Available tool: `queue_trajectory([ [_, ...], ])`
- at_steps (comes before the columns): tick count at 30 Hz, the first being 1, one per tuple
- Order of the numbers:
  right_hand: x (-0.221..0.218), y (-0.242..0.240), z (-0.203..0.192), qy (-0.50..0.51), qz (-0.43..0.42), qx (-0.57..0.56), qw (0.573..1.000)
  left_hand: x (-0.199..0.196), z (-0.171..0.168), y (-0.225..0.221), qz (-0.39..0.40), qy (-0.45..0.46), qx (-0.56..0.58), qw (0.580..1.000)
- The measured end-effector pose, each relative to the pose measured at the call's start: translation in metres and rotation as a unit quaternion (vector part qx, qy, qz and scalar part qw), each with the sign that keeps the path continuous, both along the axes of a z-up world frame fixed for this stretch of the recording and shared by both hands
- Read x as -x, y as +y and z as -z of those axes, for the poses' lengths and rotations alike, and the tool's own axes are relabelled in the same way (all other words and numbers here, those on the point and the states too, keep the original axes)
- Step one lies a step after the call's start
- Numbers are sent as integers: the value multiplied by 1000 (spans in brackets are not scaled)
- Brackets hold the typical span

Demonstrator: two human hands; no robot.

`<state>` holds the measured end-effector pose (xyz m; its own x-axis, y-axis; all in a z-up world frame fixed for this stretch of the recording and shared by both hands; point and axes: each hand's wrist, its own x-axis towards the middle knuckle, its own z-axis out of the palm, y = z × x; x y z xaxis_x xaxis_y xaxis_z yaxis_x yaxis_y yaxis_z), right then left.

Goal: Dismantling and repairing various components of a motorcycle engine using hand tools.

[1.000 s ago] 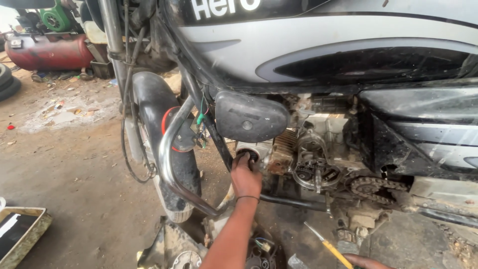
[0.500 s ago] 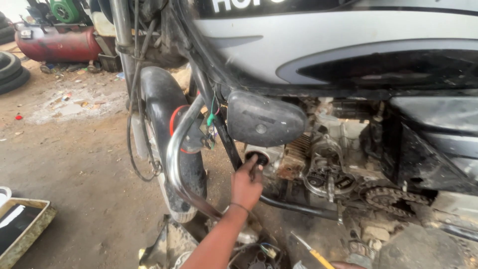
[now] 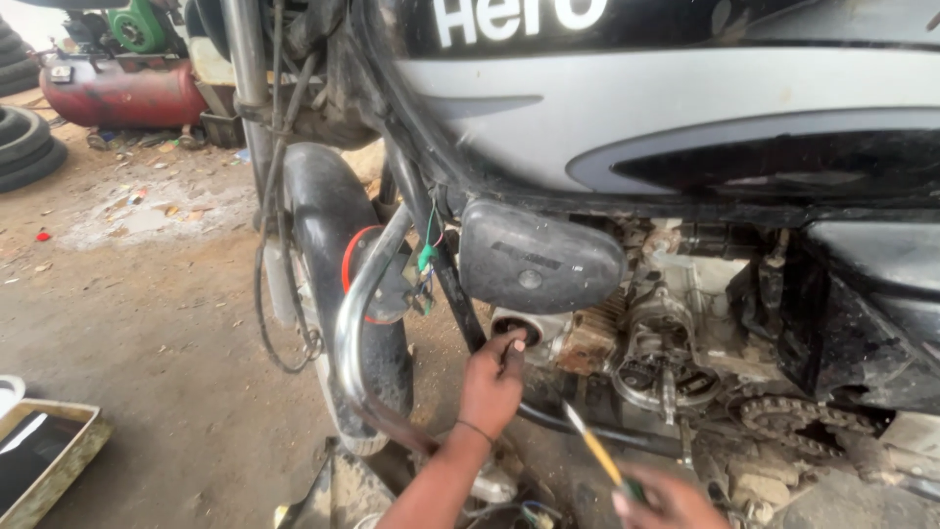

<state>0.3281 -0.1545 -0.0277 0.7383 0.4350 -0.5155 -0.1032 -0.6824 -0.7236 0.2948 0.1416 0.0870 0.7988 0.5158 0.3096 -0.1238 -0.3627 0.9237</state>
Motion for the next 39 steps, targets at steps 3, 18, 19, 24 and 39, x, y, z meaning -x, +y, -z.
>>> queue_trajectory([
  [3,12,60,-77,-2,38,-61,997,4,3,-3,13,-46,-17,999],
  [18,25,151,-74,35,242,-289,926,-12,10,8,6,-24,50,998],
  [19,27,150,-74,38,247,-305,919,-14,13,7,8,-71,27,997],
  [24,33,151,-75,33,254,-311,915,-16,13,5,11,-41,72,996],
  [39,38,165,-99,195,329,-407,830,-16,6,-1,-2,-37,22,999],
])
